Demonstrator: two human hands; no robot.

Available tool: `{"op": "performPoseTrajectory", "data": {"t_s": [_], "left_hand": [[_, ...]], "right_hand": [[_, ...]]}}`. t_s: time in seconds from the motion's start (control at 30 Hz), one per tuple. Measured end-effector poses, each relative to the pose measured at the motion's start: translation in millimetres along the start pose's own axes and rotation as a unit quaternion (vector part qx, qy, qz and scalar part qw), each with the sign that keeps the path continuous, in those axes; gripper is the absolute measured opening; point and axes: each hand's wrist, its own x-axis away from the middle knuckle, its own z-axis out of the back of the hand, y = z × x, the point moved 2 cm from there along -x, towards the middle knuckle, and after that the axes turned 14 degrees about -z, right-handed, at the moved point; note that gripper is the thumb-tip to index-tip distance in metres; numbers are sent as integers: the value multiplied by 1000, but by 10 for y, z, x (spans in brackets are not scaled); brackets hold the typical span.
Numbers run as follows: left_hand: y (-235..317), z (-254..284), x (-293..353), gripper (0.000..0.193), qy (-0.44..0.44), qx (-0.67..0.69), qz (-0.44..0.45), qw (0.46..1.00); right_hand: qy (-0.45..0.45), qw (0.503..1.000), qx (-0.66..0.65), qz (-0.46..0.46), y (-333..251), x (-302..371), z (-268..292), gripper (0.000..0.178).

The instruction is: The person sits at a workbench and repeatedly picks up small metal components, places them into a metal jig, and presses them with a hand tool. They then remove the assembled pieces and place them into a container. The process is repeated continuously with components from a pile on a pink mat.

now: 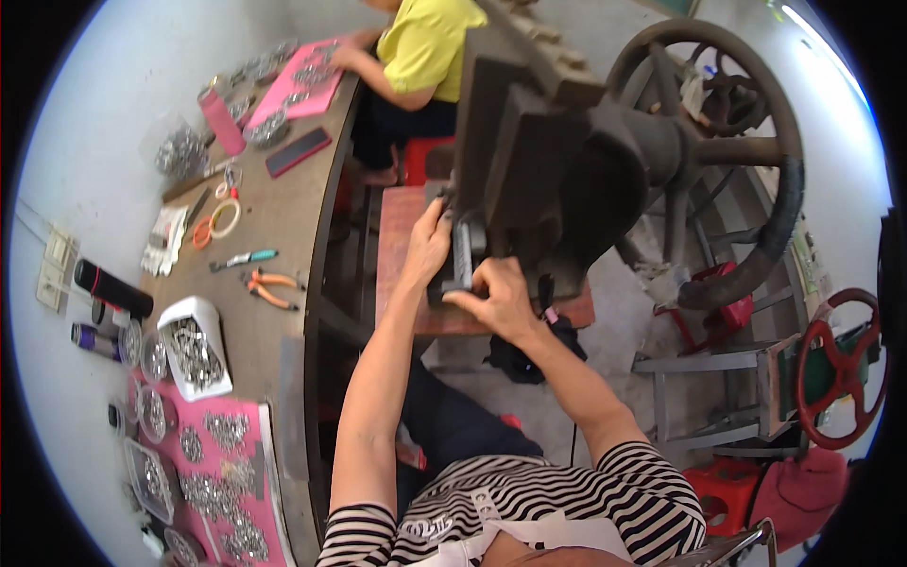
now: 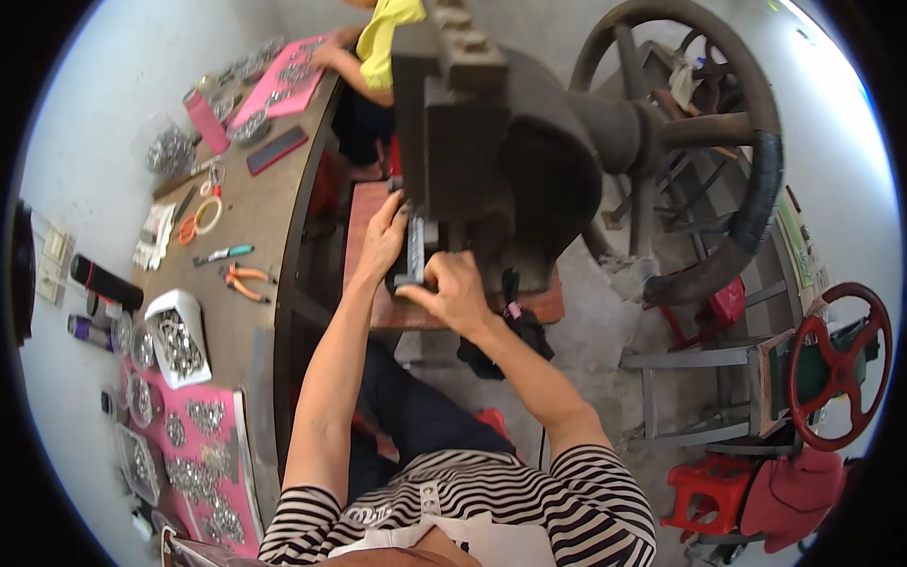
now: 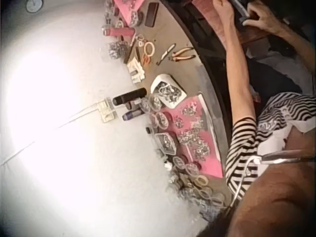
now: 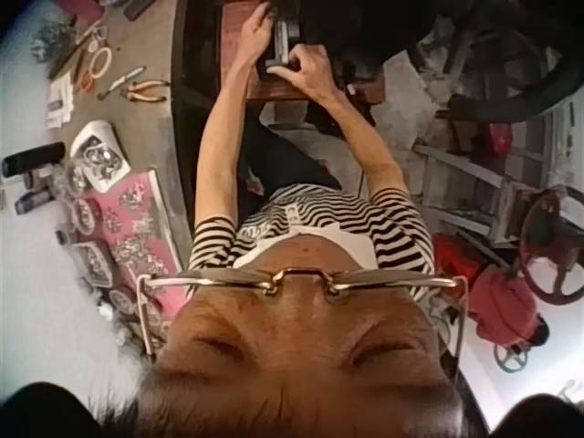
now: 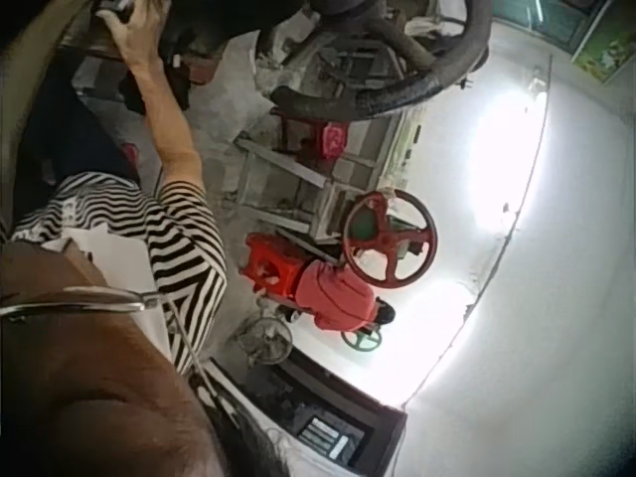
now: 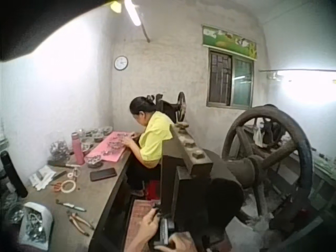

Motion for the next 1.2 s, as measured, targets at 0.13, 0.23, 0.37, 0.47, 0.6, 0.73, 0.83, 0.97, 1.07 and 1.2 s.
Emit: {"op": "performPoseTrajectory", "data": {"t_s": [0.13,0.23,0.37,0.47,0.6,0.73,0.83,0.97,1.07,1.2], "left_hand": [[37,-70,82,53,-15,-35,60,997],[36,121,426,59,6,24,31,999],[346,187,781,88,-113,-80,-24,990],[392,41,791,110,-124,-133,-42,982],[341,-28,805,112,-105,-138,-41,984],[313,2,757,106,-104,-161,-61,980],[292,-3,658,104,-116,-187,-60,974],[324,-99,494,106,-135,-220,-64,964],[297,-135,456,106,-137,-217,-60,965],[300,-98,450,106,-136,-223,-55,964]], "right_hand": [[-10,999,36,-7,-39,90,193,39],[57,996,53,35,-404,125,1034,42],[461,878,52,116,-327,465,2586,39],[457,881,-22,-123,163,438,2453,30],[384,894,-78,-216,612,377,2527,26],[298,924,24,-239,116,-2,3084,22],[206,936,79,-273,-308,-581,3432,32],[82,956,66,-273,-339,-1334,3897,32],[76,955,49,-281,-354,-1607,3972,26],[105,965,44,-238,-251,-1294,3921,23]]}}
